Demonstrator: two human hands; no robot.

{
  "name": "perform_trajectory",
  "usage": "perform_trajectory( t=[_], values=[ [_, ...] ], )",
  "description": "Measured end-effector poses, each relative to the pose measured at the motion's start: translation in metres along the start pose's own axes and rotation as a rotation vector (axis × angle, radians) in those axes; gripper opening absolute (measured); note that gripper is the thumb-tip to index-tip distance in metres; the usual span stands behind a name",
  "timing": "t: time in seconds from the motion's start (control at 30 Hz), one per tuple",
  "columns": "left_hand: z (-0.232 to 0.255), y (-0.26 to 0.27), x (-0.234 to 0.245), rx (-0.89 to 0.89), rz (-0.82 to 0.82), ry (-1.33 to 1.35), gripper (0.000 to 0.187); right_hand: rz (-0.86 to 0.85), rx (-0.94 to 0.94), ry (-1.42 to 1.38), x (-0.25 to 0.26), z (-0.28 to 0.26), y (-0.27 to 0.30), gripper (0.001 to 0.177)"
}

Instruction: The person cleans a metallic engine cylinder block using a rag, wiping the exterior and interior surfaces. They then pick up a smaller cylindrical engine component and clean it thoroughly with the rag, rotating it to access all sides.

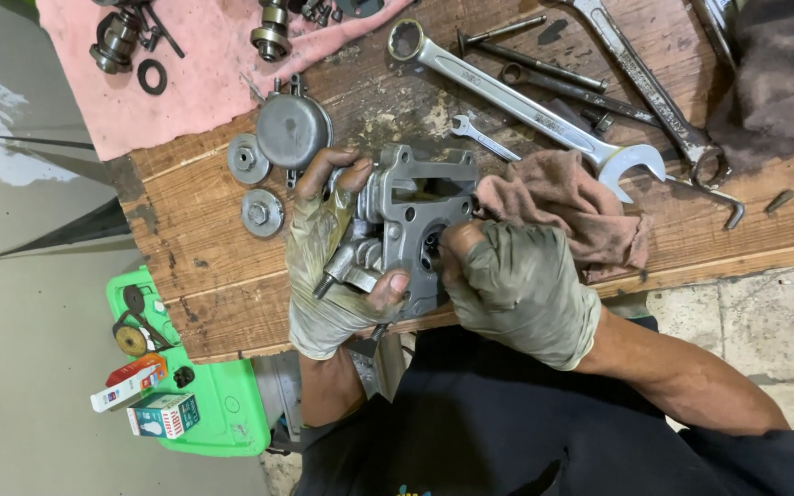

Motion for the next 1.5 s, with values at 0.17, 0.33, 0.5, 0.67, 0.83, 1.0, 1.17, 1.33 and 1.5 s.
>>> perform_trajectory(
  t=[0.17, 0.33, 0.5, 0.67, 0.83, 1.0, 1.17, 1.33, 1.5],
  values=[
    [-0.001, -0.003, -0.002, -0.034, -0.004, -0.051, 0.09, -0.075, -0.146, -0.233, 0.002, 0.009, -0.006, 0.012],
    [0.0, -0.003, 0.001, -0.05, -0.028, -0.07, 0.088, -0.043, 0.018, 0.066, 0.001, -0.002, -0.005, 0.019],
    [-0.001, -0.002, 0.0, -0.042, -0.012, -0.064, 0.091, -0.086, -0.173, -0.356, -0.005, 0.021, -0.003, 0.015],
    [-0.001, -0.002, 0.003, -0.04, -0.022, -0.073, 0.091, -0.076, -0.152, -0.301, 0.0, 0.012, -0.006, 0.009],
    [-0.003, -0.001, 0.004, -0.065, -0.006, -0.141, 0.091, -0.16, -0.324, -0.755, 0.007, 0.032, 0.004, 0.011],
    [-0.005, -0.001, 0.008, -0.007, 0.004, -0.027, 0.091, -0.035, -0.573, -0.69, 0.019, 0.036, 0.018, 0.024],
    [-0.008, -0.004, 0.019, -0.015, -0.044, -0.027, 0.089, -0.042, -0.537, -0.742, 0.033, 0.027, 0.027, 0.021],
    [-0.01, -0.012, 0.03, -0.034, -0.059, -0.113, 0.089, -0.071, -0.619, -0.782, 0.039, 0.02, 0.032, 0.025],
    [-0.009, -0.018, 0.038, -0.134, -0.039, -0.192, 0.073, -0.089, -0.598, -1.036, 0.036, 0.014, 0.018, 0.034]
  ],
)
Point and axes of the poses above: each hand's wrist, its own y-axis away from the middle knuckle, its own x-axis out of the back of the hand, z = x × y, the point moved 3 cm from there along -y, towards the middle knuckle, and after that the axes turned 8 degrees about z, right-handed, at the moved point
